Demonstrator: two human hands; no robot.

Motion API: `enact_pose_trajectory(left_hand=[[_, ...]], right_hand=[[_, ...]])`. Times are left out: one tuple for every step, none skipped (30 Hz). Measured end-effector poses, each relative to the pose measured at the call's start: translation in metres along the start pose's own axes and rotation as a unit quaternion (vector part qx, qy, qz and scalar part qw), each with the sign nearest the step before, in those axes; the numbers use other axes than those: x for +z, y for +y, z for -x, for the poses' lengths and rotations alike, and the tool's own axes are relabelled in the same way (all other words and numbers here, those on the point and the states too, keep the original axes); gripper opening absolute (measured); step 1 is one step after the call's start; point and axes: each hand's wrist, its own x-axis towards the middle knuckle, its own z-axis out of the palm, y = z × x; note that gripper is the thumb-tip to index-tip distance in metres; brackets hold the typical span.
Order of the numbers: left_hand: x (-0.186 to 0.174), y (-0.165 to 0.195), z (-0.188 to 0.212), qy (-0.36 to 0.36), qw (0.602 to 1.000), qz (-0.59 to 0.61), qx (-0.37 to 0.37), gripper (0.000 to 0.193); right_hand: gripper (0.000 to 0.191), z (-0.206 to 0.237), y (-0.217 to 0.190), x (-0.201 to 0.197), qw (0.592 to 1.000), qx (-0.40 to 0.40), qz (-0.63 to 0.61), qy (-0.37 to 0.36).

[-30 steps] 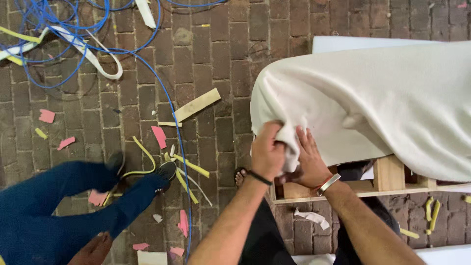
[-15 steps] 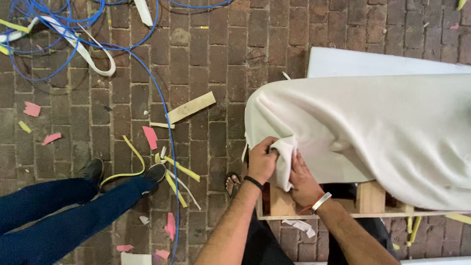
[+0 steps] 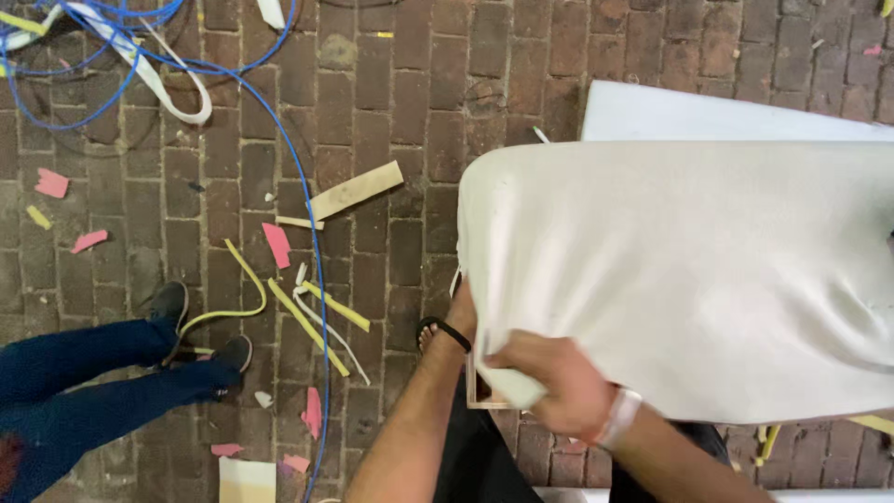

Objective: The person stretches and staples a white fabric cover over a wooden furniture frame using a pneumatic staple gun. They smooth the fabric, fold edges, and trim excess material with a utility knife.

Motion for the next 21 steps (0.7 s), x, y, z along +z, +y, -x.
enact_pose_trajectory(left_hand=[[-0.006, 0.006, 0.001, 0.039, 0.998, 0.003, -0.044, 0.039], [-0.013, 0.013, -0.001, 0.077, 0.993, 0.004, -0.084, 0.039], [-0.019, 0.020, -0.001, 0.083, 0.994, -0.052, -0.048, 0.041], [-0.024, 0.023, 0.006, 0.092, 0.990, -0.106, -0.017, 0.043], [-0.027, 0.024, 0.013, 0.099, 0.982, -0.160, 0.011, 0.046], [-0.030, 0.024, 0.022, 0.123, 0.977, -0.165, 0.048, 0.048], [-0.031, 0.022, 0.033, 0.146, 0.971, -0.169, 0.088, 0.052], [-0.029, 0.021, 0.037, 0.167, 0.962, -0.173, 0.129, 0.055], [-0.027, 0.020, 0.039, 0.173, 0.957, -0.210, 0.098, 0.055], [-0.022, 0.018, 0.041, 0.180, 0.950, -0.246, 0.065, 0.057], [-0.018, 0.018, 0.041, 0.188, 0.940, -0.283, 0.031, 0.061], [-0.015, 0.019, 0.040, 0.163, 0.965, -0.206, 0.019, 0.062], [-0.011, 0.021, 0.040, 0.137, 0.982, -0.129, 0.008, 0.063], [-0.008, 0.025, 0.040, 0.111, 0.993, -0.050, -0.003, 0.065], [-0.007, 0.031, 0.043, 0.096, 0.994, -0.052, 0.006, 0.066], [-0.003, 0.036, 0.046, 0.080, 0.995, -0.052, 0.013, 0.067], [0.003, 0.041, 0.052, 0.064, 0.996, -0.049, 0.022, 0.068], [0.011, 0.044, 0.059, 0.091, 0.985, -0.143, 0.022, 0.067], [0.023, 0.045, 0.066, 0.118, 0.964, -0.236, 0.022, 0.065], [0.034, 0.046, 0.071, 0.148, 0.933, -0.327, 0.022, 0.064], [0.044, 0.047, 0.071, 0.119, 0.885, -0.450, 0.024, 0.072]], right_hand=[[0.053, -0.012, 0.003, 0.014, 0.998, 0.046, 0.026, -0.037], [0.047, -0.024, 0.011, 0.023, 0.992, 0.089, 0.054, -0.071], [0.045, -0.032, 0.019, 0.025, 0.988, 0.107, 0.062, -0.094], [0.044, -0.034, 0.027, 0.029, 0.982, 0.129, 0.067, -0.121], [0.043, -0.035, 0.034, 0.030, 0.974, 0.153, 0.071, -0.148], [0.041, -0.034, 0.041, 0.032, 0.973, 0.160, 0.072, -0.151], [0.039, -0.032, 0.049, 0.033, 0.971, 0.166, 0.077, -0.153], [0.037, -0.031, 0.056, 0.034, 0.970, 0.171, 0.082, -0.153], [0.040, -0.031, 0.063, 0.037, 0.979, 0.135, 0.071, -0.133], [0.042, -0.031, 0.069, 0.040, 0.987, 0.100, 0.058, -0.114], [0.045, -0.030, 0.074, 0.041, 0.992, 0.063, 0.044, -0.096], [0.035, -0.025, 0.079, 0.040, 0.994, 0.077, -0.045, -0.061], [0.025, -0.019, 0.083, 0.033, 0.987, 0.089, -0.132, -0.024], [0.018, -0.012, 0.087, 0.024, 0.971, 0.099, -0.218, 0.012], [0.021, 0.000, 0.089, 0.007, 0.912, 0.169, -0.361, 0.095], [0.018, 0.014, 0.092, -0.015, 0.819, 0.319, -0.400, 0.259], [0.019, 0.026, 0.098, -0.058, 0.963, 0.100, -0.097, 0.230], [0.022, 0.041, 0.099, -0.087, 0.926, 0.140, -0.003, 0.351], [0.021, 0.049, 0.103, -0.117, 0.871, 0.202, 0.091, 0.438], [0.021, 0.042, 0.113, -0.148, 0.869, 0.122, 0.159, 0.452], [0.024, 0.034, 0.119, -0.174, 0.854, 0.045, 0.231, 0.465]])
